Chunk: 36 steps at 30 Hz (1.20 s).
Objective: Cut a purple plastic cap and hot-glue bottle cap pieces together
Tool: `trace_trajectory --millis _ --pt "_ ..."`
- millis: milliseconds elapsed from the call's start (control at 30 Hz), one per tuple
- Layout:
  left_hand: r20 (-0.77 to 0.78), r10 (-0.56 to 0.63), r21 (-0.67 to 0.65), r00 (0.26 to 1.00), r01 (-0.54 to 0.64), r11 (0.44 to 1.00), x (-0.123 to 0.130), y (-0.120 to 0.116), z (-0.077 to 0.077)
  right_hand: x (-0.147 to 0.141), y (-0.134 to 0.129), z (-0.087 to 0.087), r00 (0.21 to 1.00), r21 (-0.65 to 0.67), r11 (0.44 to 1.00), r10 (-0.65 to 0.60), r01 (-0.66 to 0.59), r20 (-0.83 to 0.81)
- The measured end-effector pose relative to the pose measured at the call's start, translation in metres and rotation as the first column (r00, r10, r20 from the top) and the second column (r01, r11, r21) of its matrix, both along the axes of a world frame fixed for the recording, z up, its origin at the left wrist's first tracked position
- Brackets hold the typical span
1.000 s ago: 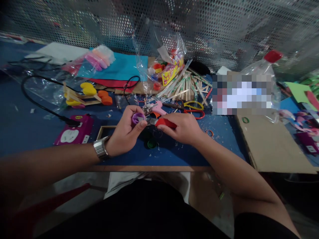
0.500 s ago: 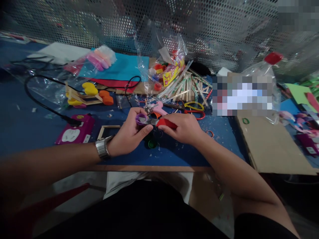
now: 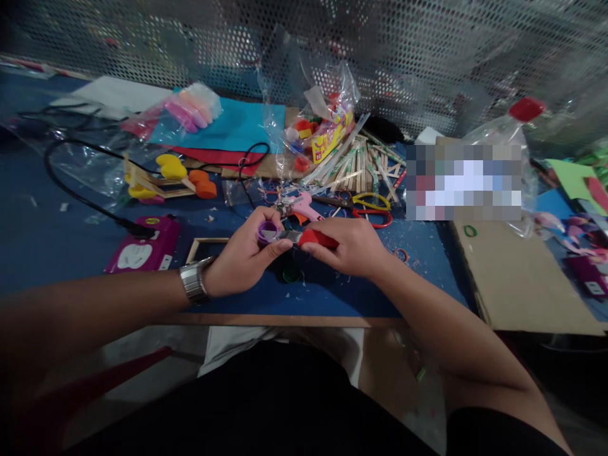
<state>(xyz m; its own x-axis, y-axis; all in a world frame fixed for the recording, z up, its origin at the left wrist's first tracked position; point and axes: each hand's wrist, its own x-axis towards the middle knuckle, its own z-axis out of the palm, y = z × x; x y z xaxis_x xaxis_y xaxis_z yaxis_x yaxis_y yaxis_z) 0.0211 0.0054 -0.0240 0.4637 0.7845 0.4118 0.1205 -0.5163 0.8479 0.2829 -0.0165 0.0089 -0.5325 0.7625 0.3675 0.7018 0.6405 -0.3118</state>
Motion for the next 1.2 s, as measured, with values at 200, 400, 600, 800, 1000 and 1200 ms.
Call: trace_trajectory --millis 200,400,600,800,1000,1200 --pt "-0.004 -0.018 0.011 1.000 0.018 1.000 0.000 -0.001 0.005 0.001 0.000 -0.001 1.000 -0.004 1.000 0.005 -0.005 -0.008" --pt "0.008 0.010 0.037 1.000 -0.010 0.999 0.001 -0.001 0.002 0.002 0.001 -0.002 0.999 -0.010 0.999 -0.033 0.034 0.034" --pt "0.063 0.024 -0.030 0.998 -0.022 0.999 0.003 -0.001 -0.004 0.002 0.001 -0.002 0.999 -0.036 0.999 -0.028 0.029 0.033" --pt "0.043 0.027 -0.056 0.999 -0.024 0.998 0.003 -0.001 -0.001 0.000 0.000 -0.001 0.999 -0.024 0.999 0.038 -0.038 0.017" --pt "-0.012 0.006 -0.017 1.000 -0.006 1.000 0.001 0.001 0.002 0.000 0.001 0.000 0.998 -0.023 0.999 0.049 -0.048 0.026" --pt "-0.017 -0.012 0.024 1.000 0.012 1.000 0.000 0.000 0.006 -0.001 -0.001 0.001 0.998 -0.022 0.998 0.056 -0.055 0.016"
